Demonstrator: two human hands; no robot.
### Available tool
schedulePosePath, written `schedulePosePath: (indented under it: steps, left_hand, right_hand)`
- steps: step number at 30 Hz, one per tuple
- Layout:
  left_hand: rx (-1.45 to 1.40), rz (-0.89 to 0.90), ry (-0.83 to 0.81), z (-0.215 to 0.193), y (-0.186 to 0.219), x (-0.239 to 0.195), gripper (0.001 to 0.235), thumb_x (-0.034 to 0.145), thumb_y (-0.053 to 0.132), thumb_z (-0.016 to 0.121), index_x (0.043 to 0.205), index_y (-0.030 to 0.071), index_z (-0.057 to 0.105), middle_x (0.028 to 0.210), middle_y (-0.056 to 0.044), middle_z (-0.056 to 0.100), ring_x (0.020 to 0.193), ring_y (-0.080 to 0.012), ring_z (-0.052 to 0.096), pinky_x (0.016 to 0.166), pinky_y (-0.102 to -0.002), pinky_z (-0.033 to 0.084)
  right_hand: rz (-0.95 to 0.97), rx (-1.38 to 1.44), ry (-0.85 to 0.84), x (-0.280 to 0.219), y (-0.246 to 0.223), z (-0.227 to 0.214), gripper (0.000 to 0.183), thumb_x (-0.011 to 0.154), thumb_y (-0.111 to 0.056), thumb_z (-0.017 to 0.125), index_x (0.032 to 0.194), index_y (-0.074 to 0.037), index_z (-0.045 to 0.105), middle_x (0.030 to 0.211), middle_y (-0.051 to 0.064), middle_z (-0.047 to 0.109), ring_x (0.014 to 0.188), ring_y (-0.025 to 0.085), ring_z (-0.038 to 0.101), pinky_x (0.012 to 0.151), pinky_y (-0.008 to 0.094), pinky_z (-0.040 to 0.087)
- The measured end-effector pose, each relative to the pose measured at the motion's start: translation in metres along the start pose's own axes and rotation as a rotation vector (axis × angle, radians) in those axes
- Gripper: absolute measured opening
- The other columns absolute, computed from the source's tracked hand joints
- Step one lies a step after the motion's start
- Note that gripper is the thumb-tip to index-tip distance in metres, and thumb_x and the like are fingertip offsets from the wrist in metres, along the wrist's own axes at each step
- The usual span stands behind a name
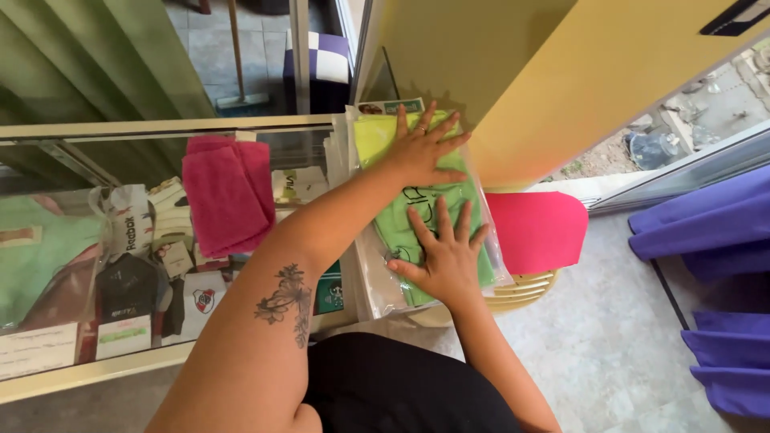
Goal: Packing various clothing items into branded plastic bags at a store counter.
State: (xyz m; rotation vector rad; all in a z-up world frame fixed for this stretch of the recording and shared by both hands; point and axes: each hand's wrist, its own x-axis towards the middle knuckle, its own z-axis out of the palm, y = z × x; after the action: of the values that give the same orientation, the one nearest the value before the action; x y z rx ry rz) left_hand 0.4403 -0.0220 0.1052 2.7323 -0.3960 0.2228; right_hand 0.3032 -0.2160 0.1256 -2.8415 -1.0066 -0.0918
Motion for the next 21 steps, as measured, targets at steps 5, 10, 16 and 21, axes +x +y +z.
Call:
schedulePosePath:
  steps: [5,10,16,21]
  left_hand:
    - [-0.037,0.023,0.051,0.018,-0.006,0.002,0.091,0.089,0.095,0.033,0.163,0.043,0.027,0.175,0.0,0.013,0.158,-0.0426,-0.005,0.115,-0.078,-0.017]
    - [-0.062,0.041,0.06,0.022,-0.009,0.003,0.094,0.088,0.095,0.037,0.163,0.039,0.032,0.174,-0.002,0.013,0.157,-0.0443,-0.005,0.114,-0.082,-0.014]
    - [-0.076,0.047,0.057,0.029,-0.013,0.007,0.095,0.087,0.096,0.038,0.164,0.04,0.03,0.174,-0.002,0.013,0.157,-0.0449,-0.004,0.112,-0.083,-0.012]
    - [-0.083,0.038,0.028,0.025,-0.013,0.006,0.095,0.086,0.096,0.037,0.164,0.041,0.029,0.175,-0.002,0.012,0.157,-0.0448,-0.003,0.113,-0.083,-0.01]
  right_hand:
    - [0.025,-0.005,-0.012,0.0,0.0,0.003,0.1,0.072,-0.094,0.054,0.157,-0.043,0.042,0.166,0.016,0.032,0.151,0.058,0.015,0.112,0.081,0.003]
    - [0.053,0.011,-0.064,0.001,-0.001,0.001,0.102,0.069,-0.094,0.056,0.157,-0.046,0.039,0.168,0.013,0.028,0.153,0.056,0.01,0.113,0.079,0.004]
    - [0.059,0.016,-0.065,0.0,-0.003,0.0,0.102,0.069,-0.094,0.057,0.157,-0.046,0.039,0.169,0.012,0.027,0.153,0.055,0.011,0.113,0.079,0.004]
    - [0.053,0.006,-0.06,-0.001,-0.004,0.001,0.103,0.069,-0.095,0.056,0.157,-0.046,0.039,0.168,0.013,0.028,0.153,0.055,0.01,0.113,0.079,0.005]
